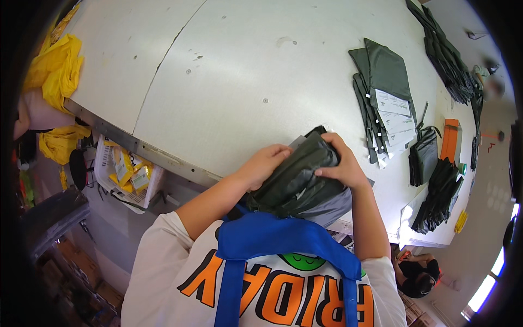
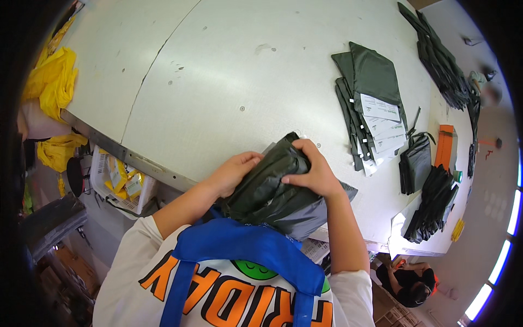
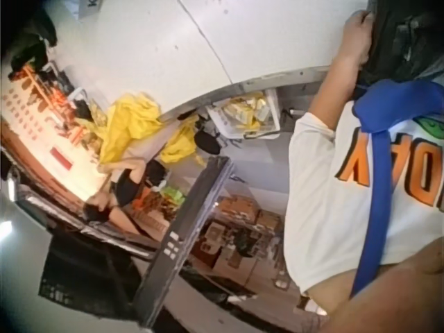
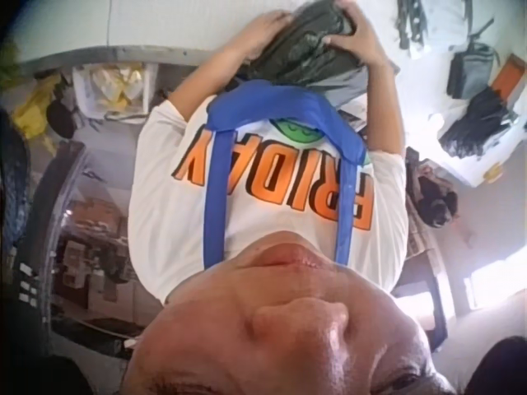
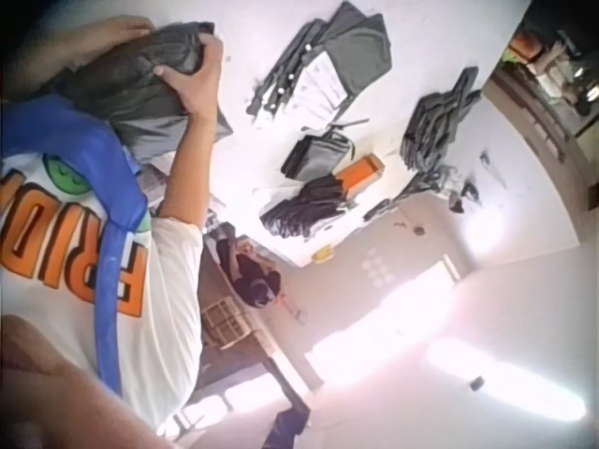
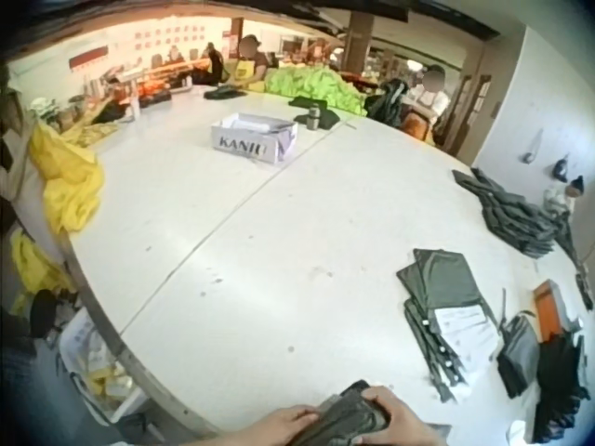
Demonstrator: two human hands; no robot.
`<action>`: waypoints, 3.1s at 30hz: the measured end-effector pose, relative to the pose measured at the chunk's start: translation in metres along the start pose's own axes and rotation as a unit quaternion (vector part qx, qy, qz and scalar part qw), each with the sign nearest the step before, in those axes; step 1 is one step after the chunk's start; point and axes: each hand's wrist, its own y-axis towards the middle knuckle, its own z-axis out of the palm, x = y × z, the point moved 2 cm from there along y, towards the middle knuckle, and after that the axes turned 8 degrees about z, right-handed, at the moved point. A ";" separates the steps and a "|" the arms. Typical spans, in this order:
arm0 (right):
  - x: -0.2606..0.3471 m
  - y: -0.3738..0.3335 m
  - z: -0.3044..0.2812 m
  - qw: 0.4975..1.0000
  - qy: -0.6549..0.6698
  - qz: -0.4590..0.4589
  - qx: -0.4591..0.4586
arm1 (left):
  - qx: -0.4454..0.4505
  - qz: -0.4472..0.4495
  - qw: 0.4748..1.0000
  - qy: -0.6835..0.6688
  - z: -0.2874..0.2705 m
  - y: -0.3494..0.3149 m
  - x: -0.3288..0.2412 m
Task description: The person folds a green raincoat on a table, uses a small blade to cut off tags and threads, places the coat into a plastic bag, and ties the bag closed. The person repeats this process with another green raincoat.
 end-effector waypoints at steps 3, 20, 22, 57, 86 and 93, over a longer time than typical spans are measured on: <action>0.011 -0.021 0.001 0.996 -0.025 -0.087 -0.006 | 0.008 0.032 0.977 0.211 0.001 0.007 0.007; 0.023 -0.050 0.008 0.995 -0.075 -0.036 0.048 | -0.052 0.315 0.783 0.534 0.022 -0.032 0.001; 0.020 -0.058 0.003 0.995 -0.084 -0.028 0.043 | 0.002 0.297 0.822 0.487 0.024 -0.022 0.009; -0.023 -0.032 -0.015 0.993 -0.005 0.070 -0.092 | 0.064 0.186 0.827 0.527 -0.006 0.014 0.023; -0.002 -0.021 0.041 0.814 -0.561 -0.127 -0.082 | -0.151 0.216 0.896 0.358 -0.011 0.031 0.022; -0.039 -0.010 0.064 0.788 -0.581 -0.088 -0.181 | -0.124 0.452 0.607 0.642 0.025 -0.004 0.001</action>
